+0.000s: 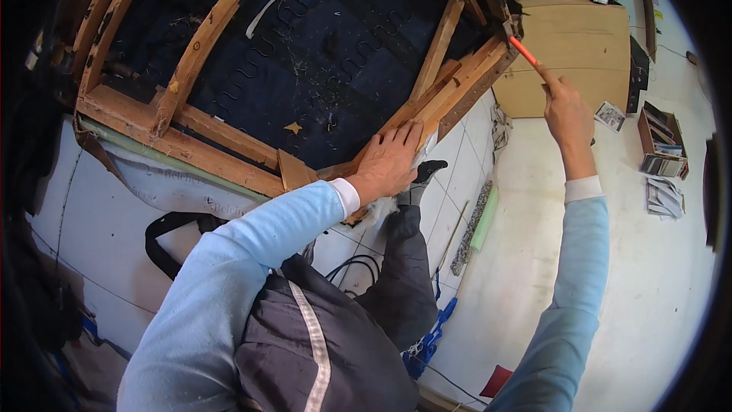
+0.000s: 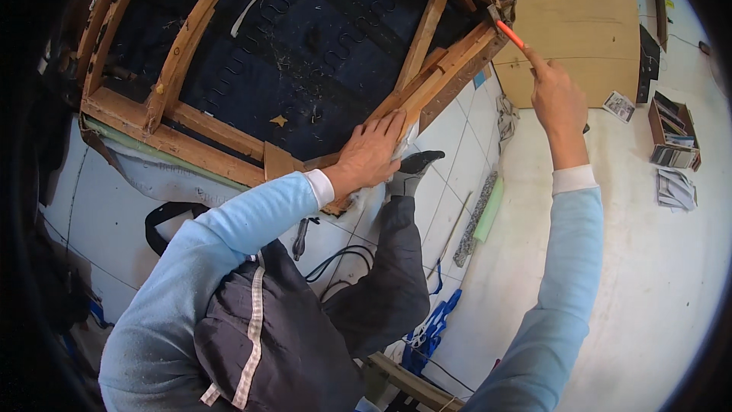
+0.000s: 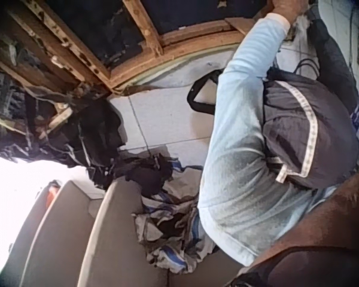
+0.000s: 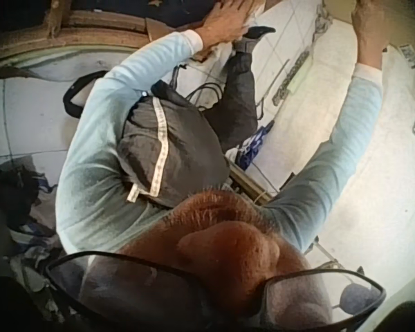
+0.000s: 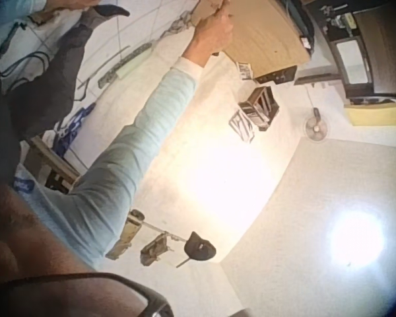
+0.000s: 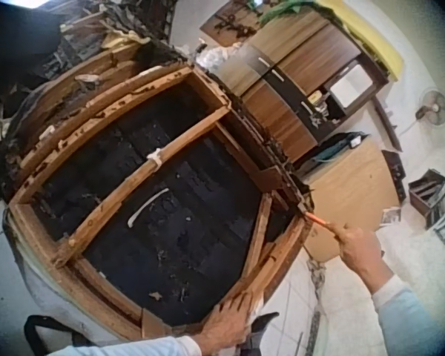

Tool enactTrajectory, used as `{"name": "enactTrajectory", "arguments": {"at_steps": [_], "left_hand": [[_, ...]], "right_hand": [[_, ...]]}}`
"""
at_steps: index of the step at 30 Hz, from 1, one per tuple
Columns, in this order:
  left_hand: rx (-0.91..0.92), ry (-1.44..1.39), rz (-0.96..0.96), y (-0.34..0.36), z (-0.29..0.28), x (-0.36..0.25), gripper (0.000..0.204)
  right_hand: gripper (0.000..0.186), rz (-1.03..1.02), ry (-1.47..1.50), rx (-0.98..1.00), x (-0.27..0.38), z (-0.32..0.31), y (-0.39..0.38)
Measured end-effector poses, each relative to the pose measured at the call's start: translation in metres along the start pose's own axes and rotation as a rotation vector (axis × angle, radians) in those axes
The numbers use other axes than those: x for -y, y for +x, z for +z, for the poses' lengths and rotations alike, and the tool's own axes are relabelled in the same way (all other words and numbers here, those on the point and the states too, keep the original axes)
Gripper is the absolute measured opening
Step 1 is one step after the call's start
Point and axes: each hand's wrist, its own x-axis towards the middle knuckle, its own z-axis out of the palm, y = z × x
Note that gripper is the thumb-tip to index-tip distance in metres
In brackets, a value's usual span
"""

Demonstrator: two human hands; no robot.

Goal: The person uses a hammer to tap a wooden frame and then switches to a utility knife to scrape and remove old fabric and padding from the frame's edge. The person works on the underside of an overturned furniture piece, likely a sofa, in a tiled room.

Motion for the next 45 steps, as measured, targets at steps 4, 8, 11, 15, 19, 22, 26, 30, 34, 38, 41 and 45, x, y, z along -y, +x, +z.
{"name": "enactTrajectory", "arguments": {"at_steps": [4, 8, 11, 15, 19, 22, 26, 30, 34, 38, 41, 45], "left_hand": [[-0.005, 0.008, 0.0, 0.0, 0.001, 0.0, 0.101], [0.026, -0.005, -0.016, 0.001, -0.008, -0.001, 0.1], [0.03, -0.012, -0.021, 0.003, -0.008, -0.001, 0.101], [0.01, -0.024, 0.0, 0.004, -0.01, -0.002, 0.105], [-0.134, -0.154, 0.058, 0.027, -0.027, -0.006, 0.104], [-0.273, -0.192, 0.126, 0.084, -0.041, -0.011, 0.106], [-0.298, -0.064, 0.156, 0.17, -0.048, -0.042, 0.111], [-0.24, -0.032, 0.153, 0.213, -0.046, -0.06, 0.114], [-0.188, -0.166, 0.188, 0.217, -0.038, -0.062, 0.115], [-0.222, -0.211, 0.176, 0.217, -0.035, -0.058, 0.111], [-0.229, -0.269, 0.166, 0.216, -0.04, -0.062, 0.105], [-0.475, -0.083, 0.169, 0.2, -0.018, -0.067, 0.099]], "right_hand": [[0.049, -0.086, 0.044, 0.063, 0.014, 0.006, -0.02], [0.049, -0.152, -0.007, 0.003, 0.024, 0.009, -0.035], [0.047, -0.051, 0.122, -0.036, 0.005, 0.007, -0.033], [0.044, -0.012, 0.214, -0.112, -0.003, 0.026, -0.044], [0.044, 0.144, 0.674, -0.121, -0.004, 0.059, -0.067], [0.043, 0.503, 1.145, 0.014, 0.015, 0.067, -0.09], [0.046, 0.766, 1.498, 0.024, 0.053, 0.058, -0.111], [0.046, 0.815, 1.669, 0.031, 0.068, 0.062, -0.13], [0.046, 0.801, 1.685, 0.046, 0.067, 0.056, -0.145], [0.044, 0.714, 1.626, -0.027, 0.064, 0.054, -0.141], [0.042, 0.485, 1.309, -0.269, 0.054, 0.065, -0.127], [0.044, 0.121, 0.735, -0.576, 0.036, 0.068, -0.082]]}}
